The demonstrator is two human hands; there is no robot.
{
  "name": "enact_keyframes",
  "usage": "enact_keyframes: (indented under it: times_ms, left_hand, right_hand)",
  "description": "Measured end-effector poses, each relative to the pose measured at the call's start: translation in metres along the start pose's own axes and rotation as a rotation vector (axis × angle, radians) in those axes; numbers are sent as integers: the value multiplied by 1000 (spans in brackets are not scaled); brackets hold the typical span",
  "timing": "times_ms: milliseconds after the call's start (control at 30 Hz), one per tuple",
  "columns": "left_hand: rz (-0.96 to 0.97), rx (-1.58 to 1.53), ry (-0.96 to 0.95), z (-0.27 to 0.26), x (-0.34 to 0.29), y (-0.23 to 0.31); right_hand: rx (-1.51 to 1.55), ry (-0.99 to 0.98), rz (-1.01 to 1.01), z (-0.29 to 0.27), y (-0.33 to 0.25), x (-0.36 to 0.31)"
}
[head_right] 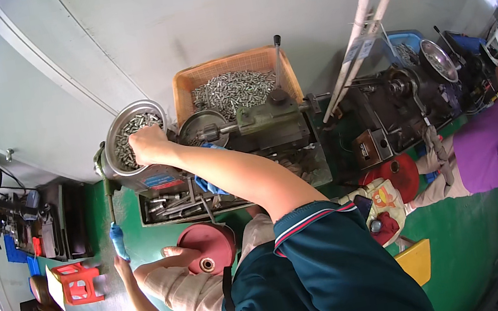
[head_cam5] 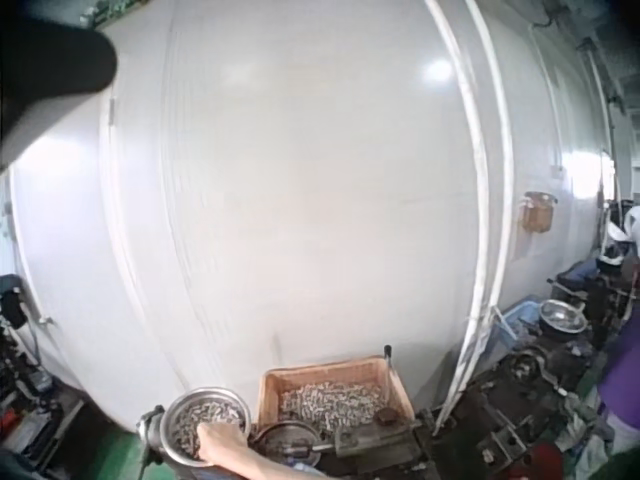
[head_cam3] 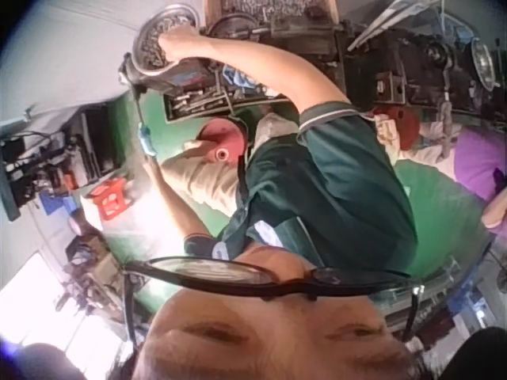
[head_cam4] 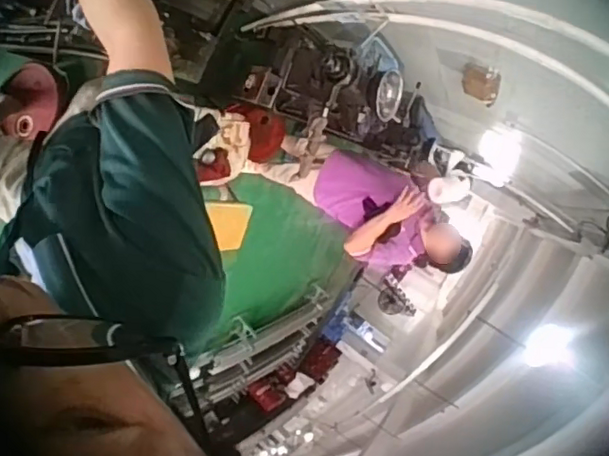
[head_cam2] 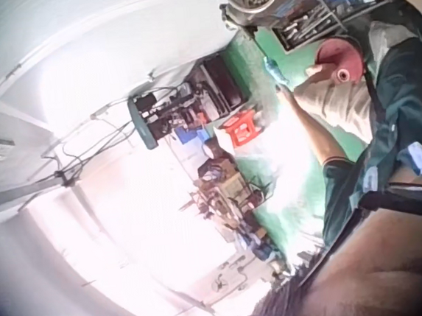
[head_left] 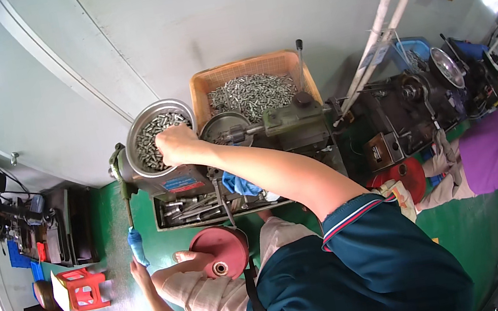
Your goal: The person processes metal pins using a machine by inserting pins into the machine by hand and operating the levers to machine each piece.
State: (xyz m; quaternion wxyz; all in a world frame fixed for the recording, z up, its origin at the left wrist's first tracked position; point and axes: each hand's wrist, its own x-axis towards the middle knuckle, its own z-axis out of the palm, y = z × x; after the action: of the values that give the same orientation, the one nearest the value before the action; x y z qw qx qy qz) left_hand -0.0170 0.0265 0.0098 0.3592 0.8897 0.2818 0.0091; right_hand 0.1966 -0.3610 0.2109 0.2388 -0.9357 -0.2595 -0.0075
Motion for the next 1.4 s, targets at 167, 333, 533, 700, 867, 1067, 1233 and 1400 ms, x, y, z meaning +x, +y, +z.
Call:
enact_keyframes:
  times_ms: [167, 333, 533, 700, 867, 1067, 1233, 1400]
  left_hand:
    - [-108, 593, -180, 22, -34, 33]
    - [-245, 758, -316, 29, -27, 15]
    - [-316, 738, -77, 30, -55, 41]
    - [-396, 624, 155, 18, -81, -3]
    - [-501, 443, 220, 6, -106, -43]
    - [-533, 377, 260, 6, -107, -54]
    - [-406, 401, 384, 19, -110, -22]
    - [-413, 383, 388, 19, -114, -30]
  right_hand:
    - [54, 0, 101, -2, 10, -4]
    - [275, 195, 86, 15, 23, 5]
    - [135, 202, 139, 1, 22, 5]
    - [771, 309, -113, 9, 31, 0]
    - [712, 573, 1, -28, 76, -14]
    - [192, 228, 270, -13, 134, -30]
    - [114, 547, 152, -24, 122, -7]
    - [97, 69, -192, -25, 40, 11]
